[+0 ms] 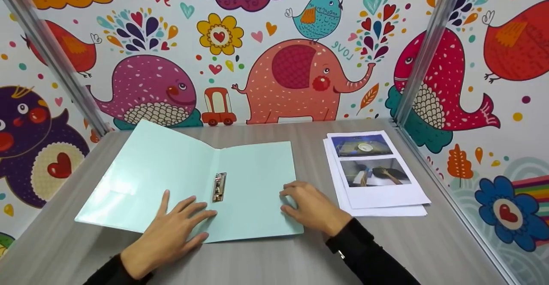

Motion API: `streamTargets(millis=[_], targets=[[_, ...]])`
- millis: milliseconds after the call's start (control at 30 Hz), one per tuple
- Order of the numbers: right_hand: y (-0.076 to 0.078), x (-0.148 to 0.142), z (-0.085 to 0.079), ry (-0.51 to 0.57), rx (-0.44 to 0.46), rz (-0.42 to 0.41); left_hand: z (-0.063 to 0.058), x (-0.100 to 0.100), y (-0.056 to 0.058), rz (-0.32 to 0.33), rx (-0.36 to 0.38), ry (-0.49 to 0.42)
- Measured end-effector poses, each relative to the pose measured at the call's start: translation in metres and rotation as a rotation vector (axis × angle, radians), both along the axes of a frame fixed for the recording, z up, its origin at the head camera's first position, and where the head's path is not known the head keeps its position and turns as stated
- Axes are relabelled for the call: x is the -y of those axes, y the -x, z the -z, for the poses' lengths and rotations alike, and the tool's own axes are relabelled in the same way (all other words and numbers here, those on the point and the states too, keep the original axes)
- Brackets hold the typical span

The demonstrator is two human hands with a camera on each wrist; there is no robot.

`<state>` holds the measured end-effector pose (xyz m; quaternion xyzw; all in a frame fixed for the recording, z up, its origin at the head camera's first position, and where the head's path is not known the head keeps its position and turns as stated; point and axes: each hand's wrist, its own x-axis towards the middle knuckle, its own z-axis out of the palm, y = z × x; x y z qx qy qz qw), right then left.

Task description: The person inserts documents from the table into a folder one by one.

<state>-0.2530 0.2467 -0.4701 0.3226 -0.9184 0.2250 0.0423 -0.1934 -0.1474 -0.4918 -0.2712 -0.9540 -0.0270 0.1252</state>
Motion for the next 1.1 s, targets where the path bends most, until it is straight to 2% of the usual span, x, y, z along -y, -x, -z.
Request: streamTargets(millis=[233,333,500,633,800,933,1100], targets=[[0.005,-0.006,-0.003,0.017,-0.049,0.007,-0.011,-0.005,-0.003,-0.031,0.073,0.008],[0.010,-0.014,-0.006,0.033,-0.084,0.040,-0.009,-0.005,-0.002,-0.028,0.071,0.002],[0.019,-0.036,-0.014,0.065,-0.084,0.189,-0.010,-0.006,-0.003,-0.028,0.087,0.006],[0.027,-0.062,-0.021,0.070,-0.034,0.325,-0.014,-0.007,-0.003,-0.033,0.107,0.020],[0.040,-0.096,-0.024,0.054,0.041,0.461,-0.013,-0.007,-0.002,-0.034,0.090,0.029],[0.047,-0.122,-0.021,0.056,0.036,0.535,-0.011,-0.007,-0.002,-0.024,0.055,0.024],[0.050,-0.151,-0.015,0.049,0.038,0.619,-0.011,-0.007,-0.003,-0.026,0.058,0.034]])
